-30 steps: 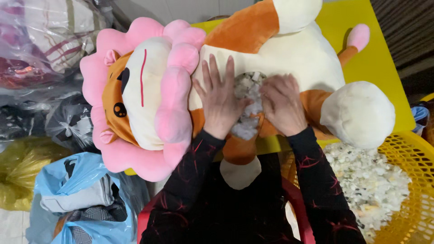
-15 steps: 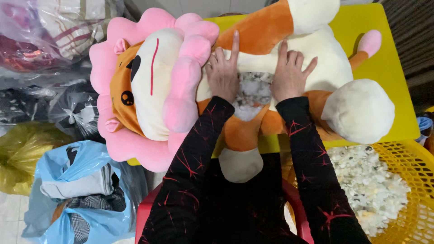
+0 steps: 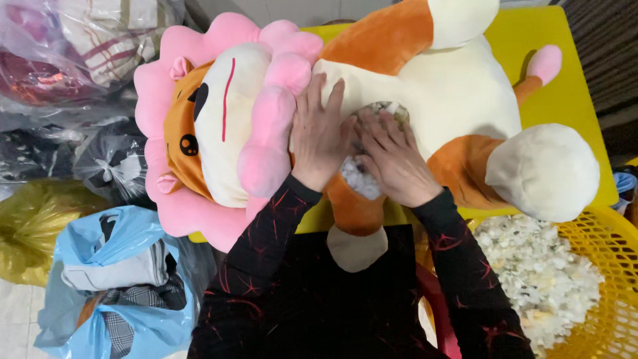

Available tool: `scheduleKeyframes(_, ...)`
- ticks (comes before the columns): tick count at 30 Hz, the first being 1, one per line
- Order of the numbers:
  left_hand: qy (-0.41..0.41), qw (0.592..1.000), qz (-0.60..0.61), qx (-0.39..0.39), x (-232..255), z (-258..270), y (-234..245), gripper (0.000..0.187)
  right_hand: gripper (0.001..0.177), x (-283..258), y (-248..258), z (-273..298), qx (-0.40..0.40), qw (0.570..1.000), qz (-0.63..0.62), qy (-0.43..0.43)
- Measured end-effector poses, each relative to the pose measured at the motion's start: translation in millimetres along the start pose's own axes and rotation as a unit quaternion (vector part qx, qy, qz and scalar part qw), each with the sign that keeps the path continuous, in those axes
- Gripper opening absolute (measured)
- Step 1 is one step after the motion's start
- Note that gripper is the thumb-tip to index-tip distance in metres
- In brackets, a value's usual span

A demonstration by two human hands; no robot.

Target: The person repeatedly scoops white stuffing from a yellow basket and packs it into the torso opening of a large lion plush toy on a yellow table. They press and distribute the stuffing by hand to fill the body cavity.

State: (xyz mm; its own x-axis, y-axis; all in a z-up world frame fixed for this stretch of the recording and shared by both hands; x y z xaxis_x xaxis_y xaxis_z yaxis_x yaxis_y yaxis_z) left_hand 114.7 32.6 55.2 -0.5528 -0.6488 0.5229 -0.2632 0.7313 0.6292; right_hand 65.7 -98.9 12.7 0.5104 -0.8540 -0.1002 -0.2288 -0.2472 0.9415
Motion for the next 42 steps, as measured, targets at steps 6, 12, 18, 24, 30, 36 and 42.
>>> scheduleKeyframes(6,0.082,0.994,-0.047,-0.061,-28.6,7.0,-33.9,0.031,0.027,26.7,-61.8,-16.4,-0.203,0.977,0.025,-0.056)
scheduleKeyframes(12,0.066,0.996,-0.021,-0.057,-46.6,13.4,-40.0,0.031,0.036,57.9,-64.7,-15.6,-0.28,0.948,0.08,-0.126)
scheduleKeyframes(18,0.086,0.992,0.023,-0.092,-48.9,13.7,-42.5,0.045,0.027,47.8,-29.7,-13.0,-0.229,0.973,-0.021,-0.034)
scheduleKeyframes(24,0.111,0.985,0.01,-0.134,-49.0,21.0,-64.8,0.052,0.095,32.0,-12.7,8.2,-0.145,0.979,-0.025,0.144)
scheduleKeyframes(30,0.097,0.985,-0.042,-0.133,-56.2,23.4,-82.0,0.058,0.082,65.2,-82.0,26.8,-0.493,0.865,0.093,0.003)
scheduleKeyframes(36,0.118,0.983,-0.011,-0.144,-75.5,28.8,-90.4,0.059,0.079,59.7,-91.1,33.5,-0.523,0.845,0.098,0.051)
scheduleKeyframes(42,0.077,0.988,0.002,-0.131,-61.6,24.6,-77.8,0.059,0.069,43.5,-62.5,22.2,-0.397,0.912,0.092,0.053)
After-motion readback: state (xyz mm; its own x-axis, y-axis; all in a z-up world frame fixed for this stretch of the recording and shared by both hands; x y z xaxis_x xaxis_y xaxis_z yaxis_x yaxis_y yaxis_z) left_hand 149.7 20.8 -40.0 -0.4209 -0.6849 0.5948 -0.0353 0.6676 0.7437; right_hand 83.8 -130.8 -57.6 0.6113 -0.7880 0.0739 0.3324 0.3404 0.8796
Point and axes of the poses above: each hand's wrist, its own z-axis away from the middle knuckle, its own y-axis out of the back of the hand, x = y × z, the point moved 9 cm from there along -z, towards the middle knuckle, and after that the axes turned 6 degrees about z, right-handed, at the moved point
